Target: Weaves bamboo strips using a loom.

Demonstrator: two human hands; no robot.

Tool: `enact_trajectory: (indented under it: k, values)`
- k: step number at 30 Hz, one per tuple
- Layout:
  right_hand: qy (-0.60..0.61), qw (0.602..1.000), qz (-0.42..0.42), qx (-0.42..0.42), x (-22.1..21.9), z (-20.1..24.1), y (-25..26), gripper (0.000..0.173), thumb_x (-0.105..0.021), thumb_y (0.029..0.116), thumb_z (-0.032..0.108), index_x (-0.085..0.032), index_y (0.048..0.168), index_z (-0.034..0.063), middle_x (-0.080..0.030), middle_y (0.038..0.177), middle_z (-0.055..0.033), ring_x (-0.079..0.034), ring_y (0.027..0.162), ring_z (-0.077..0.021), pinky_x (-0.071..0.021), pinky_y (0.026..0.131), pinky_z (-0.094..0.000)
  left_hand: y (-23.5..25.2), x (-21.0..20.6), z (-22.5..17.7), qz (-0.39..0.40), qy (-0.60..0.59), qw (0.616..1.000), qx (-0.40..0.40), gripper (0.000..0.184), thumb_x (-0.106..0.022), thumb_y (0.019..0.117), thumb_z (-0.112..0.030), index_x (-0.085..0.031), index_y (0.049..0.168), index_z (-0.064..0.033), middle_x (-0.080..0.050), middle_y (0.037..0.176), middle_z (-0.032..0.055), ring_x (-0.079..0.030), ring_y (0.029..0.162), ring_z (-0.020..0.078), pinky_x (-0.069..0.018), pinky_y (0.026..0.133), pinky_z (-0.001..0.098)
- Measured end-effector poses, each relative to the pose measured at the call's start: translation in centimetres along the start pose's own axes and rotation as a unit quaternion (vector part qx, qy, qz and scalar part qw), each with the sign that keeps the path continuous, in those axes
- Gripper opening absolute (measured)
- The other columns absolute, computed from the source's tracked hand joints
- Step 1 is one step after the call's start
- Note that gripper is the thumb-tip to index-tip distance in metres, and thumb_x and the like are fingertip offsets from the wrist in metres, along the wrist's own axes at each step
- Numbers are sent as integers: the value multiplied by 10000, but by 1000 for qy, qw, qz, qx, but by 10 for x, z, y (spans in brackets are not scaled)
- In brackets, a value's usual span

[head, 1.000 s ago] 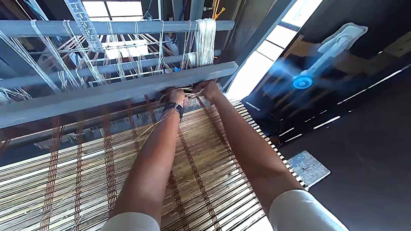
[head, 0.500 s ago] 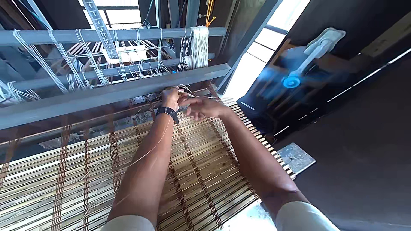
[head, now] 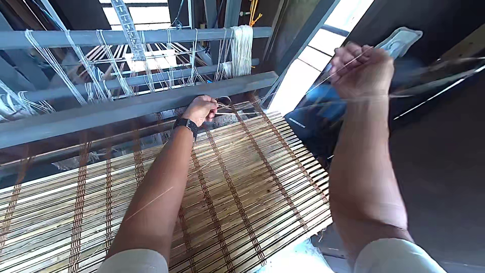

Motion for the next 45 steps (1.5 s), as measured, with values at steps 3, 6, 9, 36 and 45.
enact_trajectory:
  k: [3, 6, 9, 36, 45]
  values:
    - [-261, 946, 170, -86, -20, -13, -36, 423, -292, 1085, 240, -462, 1456, 130, -711, 1199, -23, -719, 944, -161, -604, 776, -348, 0, 13, -7, 5, 172, 985, -19, 244, -616, 1006, -92, -608, 1238, -19, -601, 770, 49, -529, 541, 100, -479, 510, 243]
    - [-335, 873, 331, -129, -61, -70, -71, 392, -382, 1072, 188, -558, 1397, 59, -686, 1286, -107, -733, 937, -232, -627, 734, -413, -3, 24, -16, -18, 226, 973, -30, 235, -609, 1008, -96, -632, 1226, -11, -639, 775, 72, -572, 547, 106, -512, 527, 256]
    - [-348, 855, 371, -102, -110, -136, -91, 306, -513, 1067, 123, -631, 1333, 28, -676, 1266, -144, -731, 925, -240, -635, 772, -437, -10, 28, -24, -49, 180, 982, -40, 238, -599, 1007, -70, -582, 1236, -7, -643, 761, 75, -582, 534, 111, -516, 514, 251]
    - [-264, 916, 301, 9, -134, -117, -120, 194, -571, 1047, 96, -727, 1057, -19, -746, 879, -78, -710, 688, -138, -626, 644, -310, -55, 53, -29, -51, 486, 872, 3, 375, -535, 1059, -286, -711, 977, 36, -685, 917, 218, -660, 844, 367, -526, 777, 609]
    - [-335, 866, 358, -95, -155, -164, -141, 216, -569, 1053, 139, -731, 1083, -1, -755, 923, -84, -726, 763, -139, -623, 731, -330, -93, 6, -192, -9, 187, 978, -94, 278, -471, 1100, -325, -633, 1103, -99, -606, 706, -11, -585, 522, 104, -546, 506, 264]
Point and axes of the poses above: each hand's wrist, its own y-axis towards the middle knuckle, its own x-axis out of the back of the hand, z = x × y, the point moved 3 cm from there along y, towards the middle knuckle
